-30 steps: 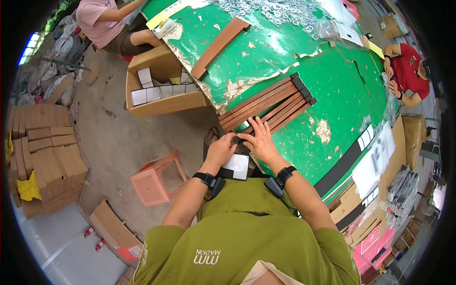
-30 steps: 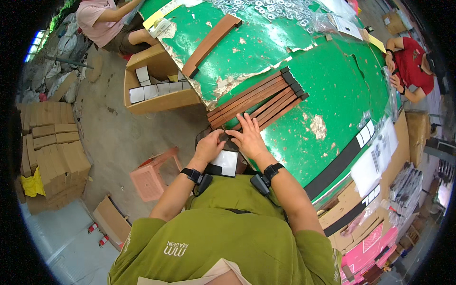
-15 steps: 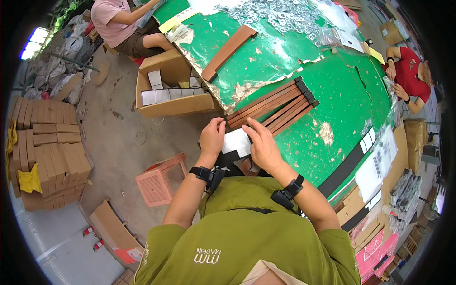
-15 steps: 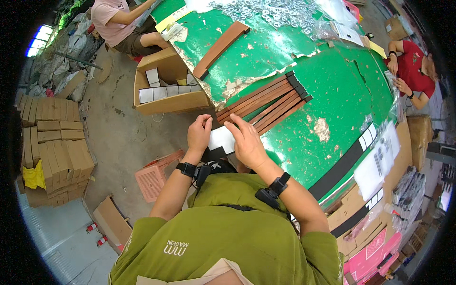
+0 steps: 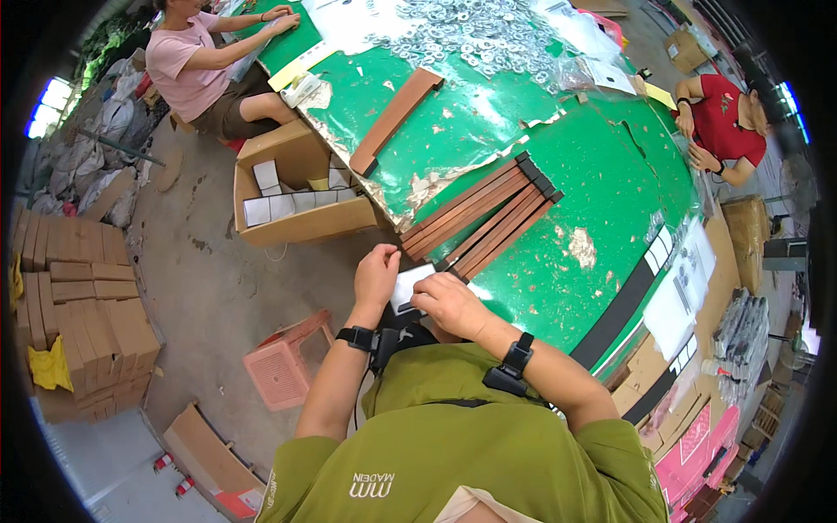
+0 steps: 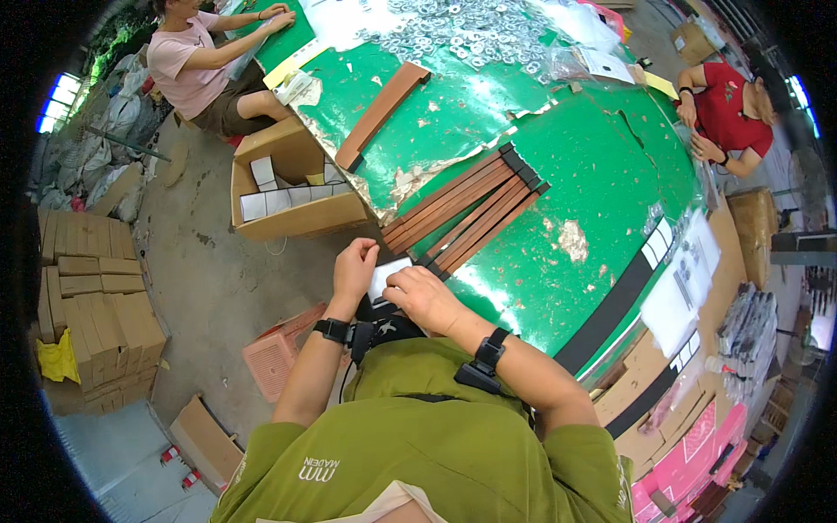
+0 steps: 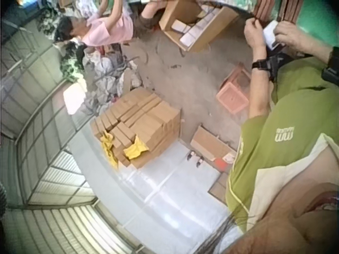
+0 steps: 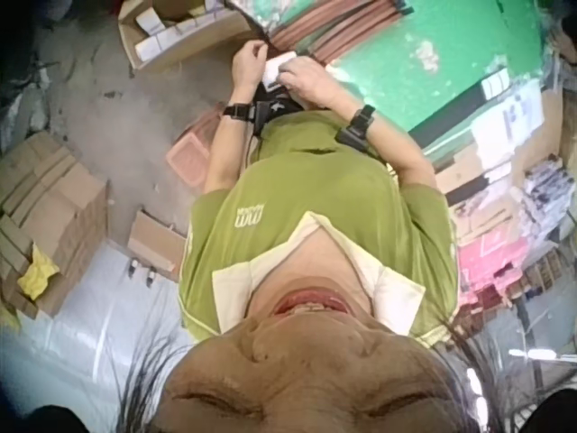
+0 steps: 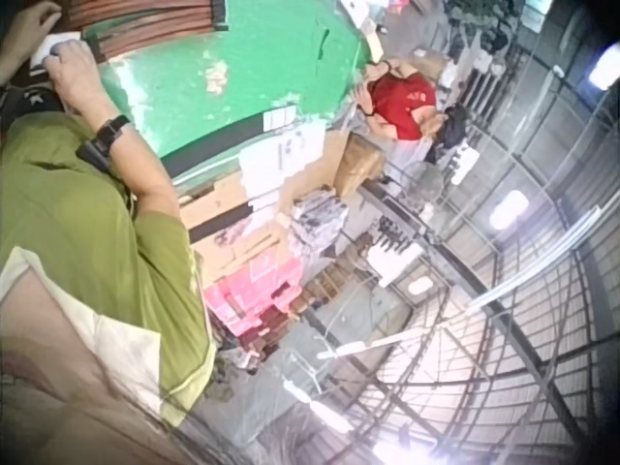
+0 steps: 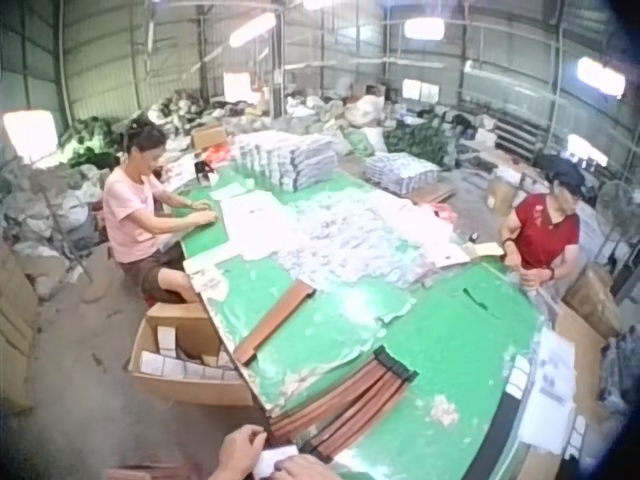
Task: Assembling a set of wooden slats by attaching plastic end caps and sliding them into a frame.
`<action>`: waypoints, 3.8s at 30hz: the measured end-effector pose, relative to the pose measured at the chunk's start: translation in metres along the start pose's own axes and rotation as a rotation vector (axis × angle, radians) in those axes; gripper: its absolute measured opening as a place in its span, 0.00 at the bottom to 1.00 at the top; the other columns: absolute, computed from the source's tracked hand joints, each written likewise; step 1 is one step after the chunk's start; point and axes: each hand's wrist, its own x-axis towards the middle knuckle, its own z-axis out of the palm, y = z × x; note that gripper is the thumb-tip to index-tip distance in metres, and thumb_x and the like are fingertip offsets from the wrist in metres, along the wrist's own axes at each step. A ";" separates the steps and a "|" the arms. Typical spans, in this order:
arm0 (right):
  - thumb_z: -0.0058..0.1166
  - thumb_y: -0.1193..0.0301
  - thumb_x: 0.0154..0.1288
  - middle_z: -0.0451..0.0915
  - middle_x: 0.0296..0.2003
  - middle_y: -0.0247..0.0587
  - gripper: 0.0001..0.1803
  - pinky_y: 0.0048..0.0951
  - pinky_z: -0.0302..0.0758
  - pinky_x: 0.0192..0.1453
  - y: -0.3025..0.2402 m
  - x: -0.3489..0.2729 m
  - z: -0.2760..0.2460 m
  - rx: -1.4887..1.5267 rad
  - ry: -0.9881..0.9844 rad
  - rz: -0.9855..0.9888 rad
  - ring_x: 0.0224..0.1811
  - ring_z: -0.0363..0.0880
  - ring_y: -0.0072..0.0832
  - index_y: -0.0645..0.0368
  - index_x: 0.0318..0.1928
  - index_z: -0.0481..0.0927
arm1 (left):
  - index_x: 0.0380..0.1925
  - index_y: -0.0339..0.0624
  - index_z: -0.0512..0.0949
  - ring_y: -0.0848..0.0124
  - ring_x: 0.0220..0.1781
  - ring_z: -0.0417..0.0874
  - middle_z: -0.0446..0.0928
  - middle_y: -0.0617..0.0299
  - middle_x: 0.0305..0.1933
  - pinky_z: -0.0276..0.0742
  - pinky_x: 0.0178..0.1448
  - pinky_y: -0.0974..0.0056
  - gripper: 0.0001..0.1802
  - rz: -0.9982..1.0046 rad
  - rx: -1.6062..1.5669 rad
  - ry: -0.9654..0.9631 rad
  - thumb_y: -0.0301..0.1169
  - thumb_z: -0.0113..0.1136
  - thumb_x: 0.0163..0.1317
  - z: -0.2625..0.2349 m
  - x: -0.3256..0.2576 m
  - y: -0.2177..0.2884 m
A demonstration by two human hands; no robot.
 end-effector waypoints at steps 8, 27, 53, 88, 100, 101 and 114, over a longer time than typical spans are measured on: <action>0.58 0.70 0.64 0.81 0.36 0.52 0.11 0.45 0.76 0.44 0.028 -0.002 0.015 0.251 0.033 0.701 0.40 0.80 0.51 0.62 0.43 0.76 | 0.47 0.46 0.79 0.56 0.37 0.83 0.79 0.59 0.38 0.79 0.40 0.56 0.19 0.376 -0.024 -0.203 0.33 0.68 0.55 -0.017 -0.036 0.015; 0.62 0.64 0.61 0.59 0.71 0.53 0.30 0.45 0.60 0.74 0.074 0.000 0.016 -0.252 -0.177 0.579 0.74 0.56 0.47 0.58 0.63 0.72 | 0.40 0.39 0.81 0.52 0.38 0.83 0.83 0.49 0.37 0.78 0.43 0.54 0.16 0.008 -0.050 -0.291 0.40 0.64 0.60 0.016 -0.012 -0.018; 0.58 0.61 0.65 0.53 0.74 0.49 0.26 0.44 0.52 0.77 0.080 -0.026 0.014 -0.195 -0.293 0.527 0.78 0.48 0.42 0.52 0.63 0.76 | 0.36 0.41 0.82 0.59 0.33 0.83 0.79 0.58 0.34 0.79 0.38 0.59 0.13 0.171 0.188 -0.135 0.36 0.69 0.56 0.042 -0.011 0.004; 0.61 0.61 0.63 0.52 0.74 0.55 0.32 0.49 0.54 0.75 0.075 -0.018 0.020 -0.346 -0.329 0.487 0.77 0.50 0.47 0.30 0.68 0.69 | 0.38 0.44 0.79 0.60 0.30 0.82 0.76 0.61 0.35 0.79 0.33 0.60 0.13 0.397 0.290 -0.069 0.34 0.69 0.54 0.047 -0.011 -0.015; 0.59 0.61 0.65 0.51 0.75 0.54 0.31 0.47 0.53 0.76 0.072 -0.016 0.019 -0.357 -0.361 0.512 0.78 0.49 0.47 0.30 0.68 0.69 | 0.34 0.44 0.80 0.60 0.30 0.82 0.77 0.61 0.33 0.79 0.33 0.60 0.10 0.339 0.197 -0.020 0.33 0.68 0.55 0.046 -0.016 -0.024; 0.59 0.61 0.65 0.51 0.75 0.54 0.31 0.47 0.53 0.76 0.071 -0.015 0.018 -0.361 -0.360 0.511 0.78 0.49 0.47 0.30 0.68 0.69 | 0.34 0.44 0.80 0.60 0.30 0.82 0.77 0.61 0.33 0.79 0.33 0.60 0.10 0.341 0.195 -0.018 0.33 0.68 0.55 0.047 -0.016 -0.024; 0.59 0.63 0.64 0.53 0.74 0.53 0.29 0.47 0.55 0.76 0.067 -0.032 0.016 -0.292 -0.298 0.537 0.77 0.50 0.48 0.31 0.66 0.72 | 0.34 0.44 0.77 0.56 0.32 0.82 0.76 0.59 0.36 0.81 0.35 0.56 0.11 0.378 0.219 -0.129 0.34 0.67 0.55 0.049 -0.027 -0.021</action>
